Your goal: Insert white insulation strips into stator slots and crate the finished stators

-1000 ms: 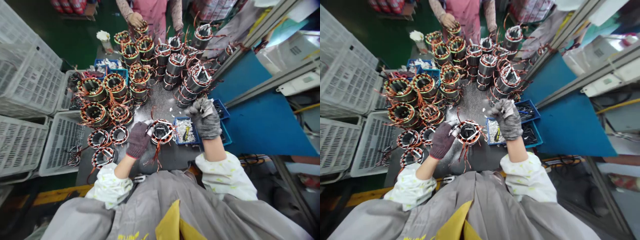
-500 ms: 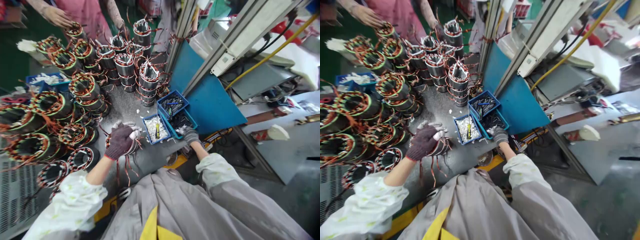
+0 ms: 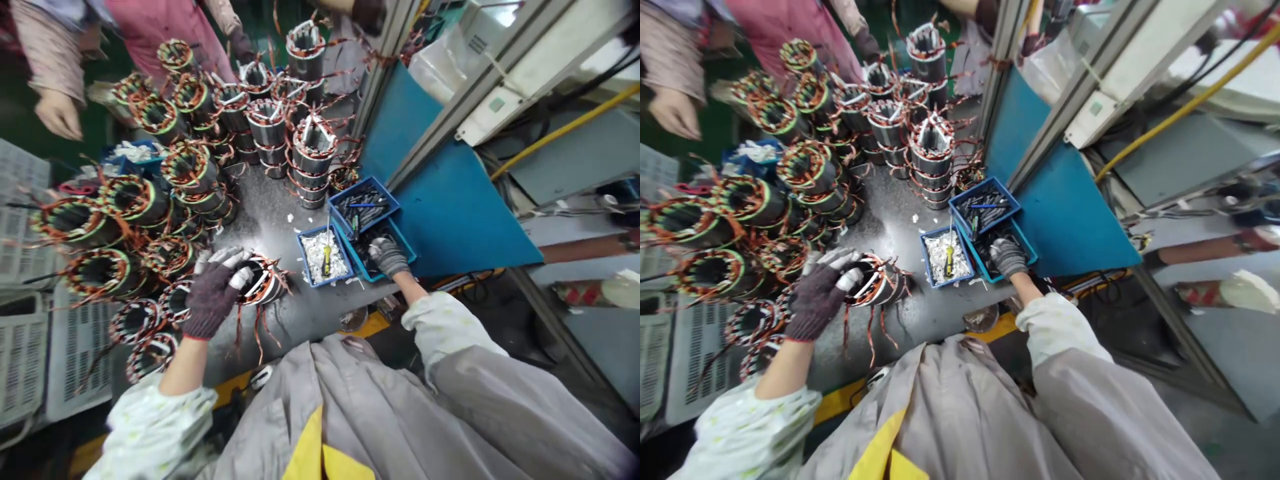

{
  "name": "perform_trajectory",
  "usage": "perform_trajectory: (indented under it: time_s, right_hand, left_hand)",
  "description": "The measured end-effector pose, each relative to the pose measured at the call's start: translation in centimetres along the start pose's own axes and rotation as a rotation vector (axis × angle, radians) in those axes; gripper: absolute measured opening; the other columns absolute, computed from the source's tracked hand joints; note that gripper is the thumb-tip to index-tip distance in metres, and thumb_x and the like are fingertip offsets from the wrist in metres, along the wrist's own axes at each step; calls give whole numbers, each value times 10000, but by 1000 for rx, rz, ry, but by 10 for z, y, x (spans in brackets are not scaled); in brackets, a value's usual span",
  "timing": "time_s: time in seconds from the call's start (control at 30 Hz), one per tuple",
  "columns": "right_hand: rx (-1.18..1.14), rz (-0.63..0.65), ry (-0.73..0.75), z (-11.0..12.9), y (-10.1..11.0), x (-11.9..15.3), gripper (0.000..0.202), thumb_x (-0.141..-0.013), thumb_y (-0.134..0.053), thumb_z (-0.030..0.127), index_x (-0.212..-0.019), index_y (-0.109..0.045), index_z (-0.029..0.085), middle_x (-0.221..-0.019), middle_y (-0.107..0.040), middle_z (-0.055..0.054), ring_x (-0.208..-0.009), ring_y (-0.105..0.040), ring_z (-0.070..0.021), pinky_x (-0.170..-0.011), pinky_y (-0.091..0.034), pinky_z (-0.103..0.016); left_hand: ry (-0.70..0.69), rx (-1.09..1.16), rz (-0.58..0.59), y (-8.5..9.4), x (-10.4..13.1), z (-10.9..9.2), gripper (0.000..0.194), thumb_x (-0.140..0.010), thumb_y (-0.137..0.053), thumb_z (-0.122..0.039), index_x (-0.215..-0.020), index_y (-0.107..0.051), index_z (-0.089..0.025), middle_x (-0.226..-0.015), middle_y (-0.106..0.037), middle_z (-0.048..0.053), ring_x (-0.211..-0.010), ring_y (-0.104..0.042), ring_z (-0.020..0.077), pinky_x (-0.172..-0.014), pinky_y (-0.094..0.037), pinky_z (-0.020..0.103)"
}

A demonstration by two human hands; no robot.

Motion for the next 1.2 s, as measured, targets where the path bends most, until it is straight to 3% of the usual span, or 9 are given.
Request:
perform_trajectory:
  time_s: [0.1, 0.2, 0.33, 0.43, 0.7, 0.87, 1.07, 1.2]
  right_hand:
    - [-651, -70, -121, 8, 4, 18, 266, -888, -589, 408, -1034, -617, 187, -894, -755, -104, -711, -703, -212, -628, -584, -323]
    - [-1021, 37, -37, 66, 5, 39, 381, -801, -638, 501, -1048, -588, 215, -797, -719, -32, -559, -627, -158, -486, -497, -260]
    - [-942, 77, 282, 163, 15, 55, 330, -811, -638, 479, -1001, -687, 213, -849, -752, -53, -690, -683, -190, -657, -584, -332]
    - [-776, 85, 474, 200, 17, 51, 263, -859, -619, 402, -982, -757, 216, -946, -794, -77, -878, -738, -234, -863, -605, -389]
    - [-366, 132, 821, 214, 39, 36, 270, -1011, -590, 343, -1135, -807, 240, -1134, -817, -75, -1080, -748, -257, -997, -577, -392]
    - [-113, 96, 861, 219, 54, 35, 316, -1053, -560, 367, -1195, -797, 213, -1184, -808, -117, -1099, -746, -285, -1004, -573, -409]
    - [-207, 194, 970, 223, 52, 37, 357, -1083, -491, 369, -1263, -762, 224, -1205, -801, -94, -1136, -740, -257, -1025, -579, -399]
    - [-222, 151, 892, 232, 31, 41, 357, -1087, -458, 378, -1191, -761, 222, -1198, -787, -121, -1139, -728, -269, -1056, -572, -429]
  left_hand:
    - [47, 13, 3, -10, 0, -4, 448, -1040, -486, -501, -1342, -717, -265, -1405, -734, 66, -1383, -618, 279, -1308, -264, 529]
    - [99, 22, -16, -17, -2, -5, 384, -1018, -536, -487, -1230, -750, -250, -1347, -759, 74, -1342, -643, 277, -1306, -263, 531]
    - [162, 34, -23, -18, 0, 0, 330, -987, -589, -480, -1118, -757, -228, -1232, -789, 87, -1288, -667, 301, -1278, -300, 544]
    - [168, 58, -12, -20, 1, 2, 327, -976, -599, -469, -1115, -756, -218, -1244, -784, 91, -1279, -666, 311, -1247, -342, 536]
    - [205, 56, 14, -24, -1, 2, 362, -971, -595, -474, -1150, -772, -214, -1240, -782, 99, -1244, -665, 328, -1193, -397, 534]
    - [181, 89, 12, -23, 0, 1, 374, -987, -587, -481, -1173, -766, -210, -1247, -779, 97, -1236, -666, 310, -1210, -369, 528]
    - [180, 89, 7, -22, 0, -1, 341, -987, -598, -454, -1178, -768, -228, -1277, -773, 81, -1247, -654, 314, -1178, -373, 525]
    - [192, 84, -3, -24, 0, 0, 330, -985, -609, -454, -1174, -766, -232, -1296, -765, 77, -1263, -646, 309, -1177, -375, 513]
Point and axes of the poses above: each hand's wrist, its own x-axis away from the middle knuckle, its own y-axis out of the back of the hand, z = x × y, the point moved 4 cm from there along -x, towards the middle knuckle
